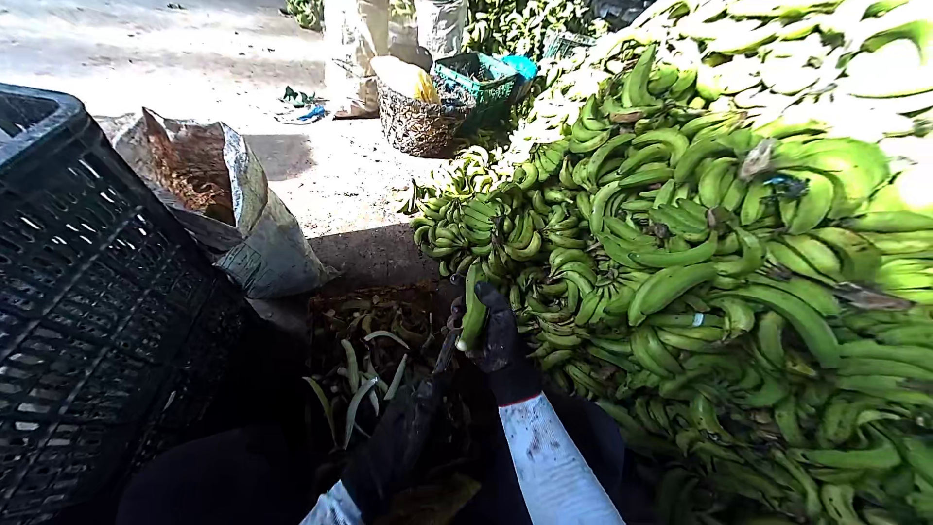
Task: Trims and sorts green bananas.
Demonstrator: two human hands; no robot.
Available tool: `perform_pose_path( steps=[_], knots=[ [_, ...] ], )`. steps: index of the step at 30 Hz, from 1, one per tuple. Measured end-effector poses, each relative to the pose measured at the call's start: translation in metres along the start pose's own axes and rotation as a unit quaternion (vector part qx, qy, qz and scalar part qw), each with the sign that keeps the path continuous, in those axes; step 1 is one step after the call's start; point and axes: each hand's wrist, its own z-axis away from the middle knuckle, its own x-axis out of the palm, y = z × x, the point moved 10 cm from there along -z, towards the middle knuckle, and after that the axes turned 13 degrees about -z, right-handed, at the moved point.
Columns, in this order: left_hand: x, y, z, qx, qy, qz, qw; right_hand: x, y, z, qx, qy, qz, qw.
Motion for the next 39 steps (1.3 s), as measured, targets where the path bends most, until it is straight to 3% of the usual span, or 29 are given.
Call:
perform_pose_path(
  steps=[8, 12, 16, 19, 23, 25, 28, 31, 39],
  knots=[
    [0.003, -0.011, 0.001, -0.021, 0.007, -0.01, 1.0, 0.001, 0.011, 0.002, -0.013, 0.009, 0.006, 1.0],
    [-0.009, -0.024, 0.0, -0.041, 0.07, -0.109, 0.991, 0.003, 0.032, 0.013, 0.024, 0.053, -0.066, 0.996],
    [-0.02, -0.033, -0.001, -0.004, 0.115, -0.198, 0.974, 0.005, 0.053, 0.032, 0.053, 0.098, -0.071, 0.991],
    [-0.021, -0.034, 0.002, -0.005, 0.097, -0.207, 0.973, -0.001, 0.053, 0.03, 0.048, 0.063, -0.042, 0.996],
    [-0.014, -0.034, 0.006, -0.014, 0.06, -0.204, 0.977, -0.011, 0.021, 0.007, -0.09, -0.044, 0.06, 0.993],
    [-0.013, -0.034, 0.006, -0.01, 0.062, -0.218, 0.974, -0.006, 0.014, 0.003, -0.106, -0.057, 0.061, 0.991],
    [-0.021, -0.033, 0.003, -0.002, 0.085, -0.261, 0.962, -0.004, 0.036, 0.005, -0.016, -0.035, -0.06, 0.997],
    [-0.034, -0.041, -0.004, -0.006, 0.1, -0.33, 0.939, -0.008, 0.074, 0.016, 0.076, 0.007, -0.201, 0.977],
    [-0.057, -0.05, -0.012, -0.087, 0.092, -0.493, 0.861, -0.02, 0.106, 0.033, 0.077, 0.041, -0.178, 0.98]
  ],
)
